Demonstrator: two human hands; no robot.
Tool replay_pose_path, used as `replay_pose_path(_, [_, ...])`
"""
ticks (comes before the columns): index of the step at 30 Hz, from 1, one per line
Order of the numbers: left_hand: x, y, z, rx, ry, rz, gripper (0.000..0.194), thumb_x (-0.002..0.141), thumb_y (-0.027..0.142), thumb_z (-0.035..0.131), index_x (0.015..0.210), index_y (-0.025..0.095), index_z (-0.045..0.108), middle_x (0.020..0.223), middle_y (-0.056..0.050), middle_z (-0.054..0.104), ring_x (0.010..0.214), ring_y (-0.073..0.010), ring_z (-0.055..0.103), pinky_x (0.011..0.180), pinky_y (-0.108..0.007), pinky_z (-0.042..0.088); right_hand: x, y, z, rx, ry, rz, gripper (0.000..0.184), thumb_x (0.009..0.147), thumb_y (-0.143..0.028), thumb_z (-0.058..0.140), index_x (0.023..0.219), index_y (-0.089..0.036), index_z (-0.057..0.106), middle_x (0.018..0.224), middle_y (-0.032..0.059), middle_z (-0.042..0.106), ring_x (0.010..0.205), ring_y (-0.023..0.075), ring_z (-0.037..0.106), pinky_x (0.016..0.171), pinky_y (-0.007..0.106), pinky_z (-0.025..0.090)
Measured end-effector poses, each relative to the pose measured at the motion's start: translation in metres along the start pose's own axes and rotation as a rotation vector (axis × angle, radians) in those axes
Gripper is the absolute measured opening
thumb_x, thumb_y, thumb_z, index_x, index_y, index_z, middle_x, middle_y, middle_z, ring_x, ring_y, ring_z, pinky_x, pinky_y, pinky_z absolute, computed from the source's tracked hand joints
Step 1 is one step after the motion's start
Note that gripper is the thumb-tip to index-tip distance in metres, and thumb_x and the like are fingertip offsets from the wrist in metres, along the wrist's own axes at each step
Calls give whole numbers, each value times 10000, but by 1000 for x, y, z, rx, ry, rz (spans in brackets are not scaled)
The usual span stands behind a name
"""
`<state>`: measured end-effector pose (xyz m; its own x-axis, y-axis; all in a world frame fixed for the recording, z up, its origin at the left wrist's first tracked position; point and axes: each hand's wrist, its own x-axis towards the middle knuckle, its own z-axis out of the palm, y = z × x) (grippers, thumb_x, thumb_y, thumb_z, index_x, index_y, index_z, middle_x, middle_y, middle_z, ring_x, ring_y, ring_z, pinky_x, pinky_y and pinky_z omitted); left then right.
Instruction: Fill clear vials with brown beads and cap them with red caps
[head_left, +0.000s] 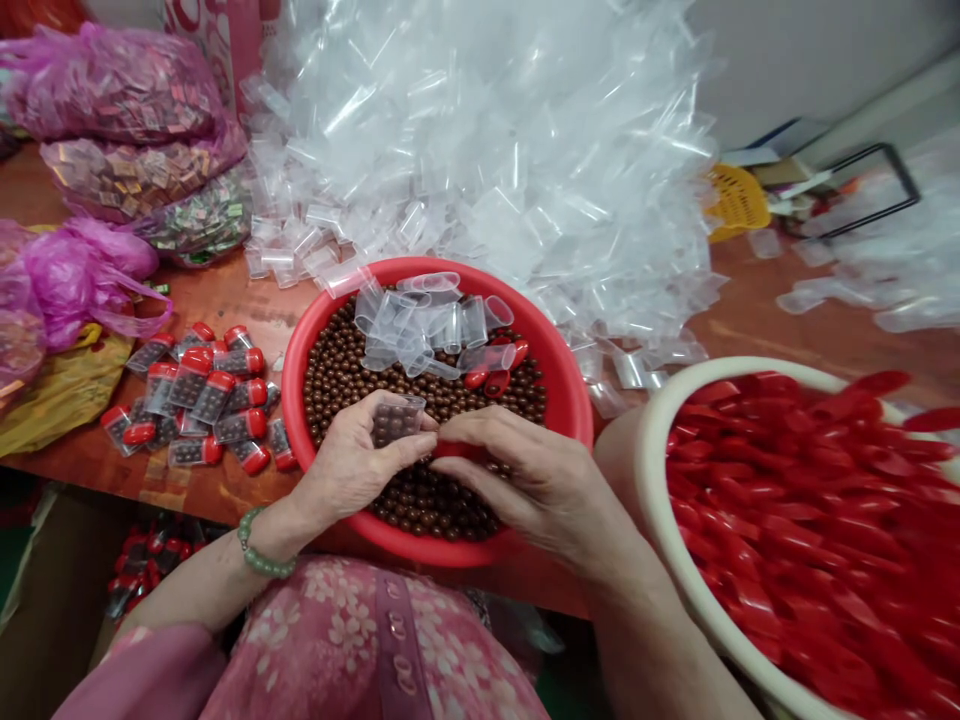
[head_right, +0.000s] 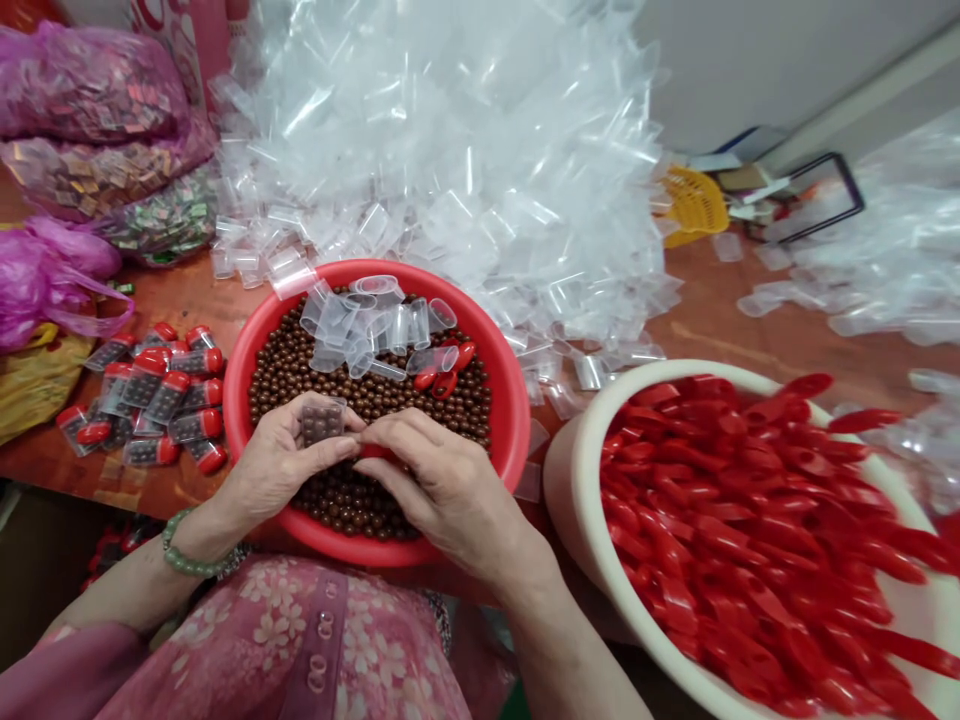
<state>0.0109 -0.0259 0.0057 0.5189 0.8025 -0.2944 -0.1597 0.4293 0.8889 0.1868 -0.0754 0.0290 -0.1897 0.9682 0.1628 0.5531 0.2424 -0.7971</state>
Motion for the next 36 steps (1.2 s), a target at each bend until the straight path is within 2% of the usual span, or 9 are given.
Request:
replay_pose_path(4, [-1,2,-1,29,-6,1,182,754,199,720,890,149,609,881,-25,693,860,-123,640,882,-282,481,1,7,-2,388,244,183,128,757,-235,777,830,-248,673,854,10,723,790,173,695,739,311,593])
replay_pose_path(7, [-2,2,-1,31,-29,-34,166,770,216,705,881,155,598,857,-21,685,815,-120,638,787,-256,495,8,6,2,647,408,226,170,729,-271,803,784,-253,643,836,-10,724,768,181,716,753,360,616])
replay_pose_path(12, [-4,0,1,-16,-151,-32,230,764,248,711,941,163,590,802,5,630,728,-101,591,683,-226,470,22,-14,26,602,589,195,161,750,-252,789,825,-258,646,832,-17,728,747,160,714,726,322,601])
replay_pose_path(16, [-3,-2,0,-41,-150,47,263,768,287,724,954,163,586,753,22,587,690,-93,549,709,-235,462,24,-25,42,515,570,205,152,750,-257,789,836,-251,665,824,-2,722,779,165,700,772,334,584])
replay_pose_path(20, [-2,-3,-1,-17,-135,59,282,775,264,717,1000,155,587,726,31,558,659,-94,516,675,-232,453,23,-20,49,506,604,229,142,742,-258,792,827,-250,677,811,-1,719,765,160,689,756,324,577])
replay_pose_path(26, [-2,-2,1,38,-166,145,310,804,142,619,1113,163,629,936,-9,630,879,-131,567,829,-239,449,24,-17,51,481,602,177,109,743,-213,779,784,-235,680,786,-14,723,747,140,687,728,288,580])
replay_pose_path(29, [-1,-4,1,21,-181,133,293,808,139,609,1100,143,625,945,-15,630,889,-131,558,841,-243,440,23,-14,52,410,592,117,107,746,-201,771,790,-222,676,781,-22,721,731,131,687,716,275,579])
replay_pose_path(33, [-1,-6,-1,42,-180,81,171,799,159,628,966,124,611,781,19,557,713,-96,494,727,-232,428,18,-3,50,196,552,36,80,796,-195,727,842,-222,666,801,-17,722,736,134,692,720,275,575])
replay_pose_path(36, [-1,-5,-2,-7,-194,74,198,772,250,691,894,130,590,736,31,521,668,-88,457,674,-226,409,12,3,42,-94,427,-146,182,834,-244,690,1007,-229,636,931,31,733,842,186,704,771,331,574])
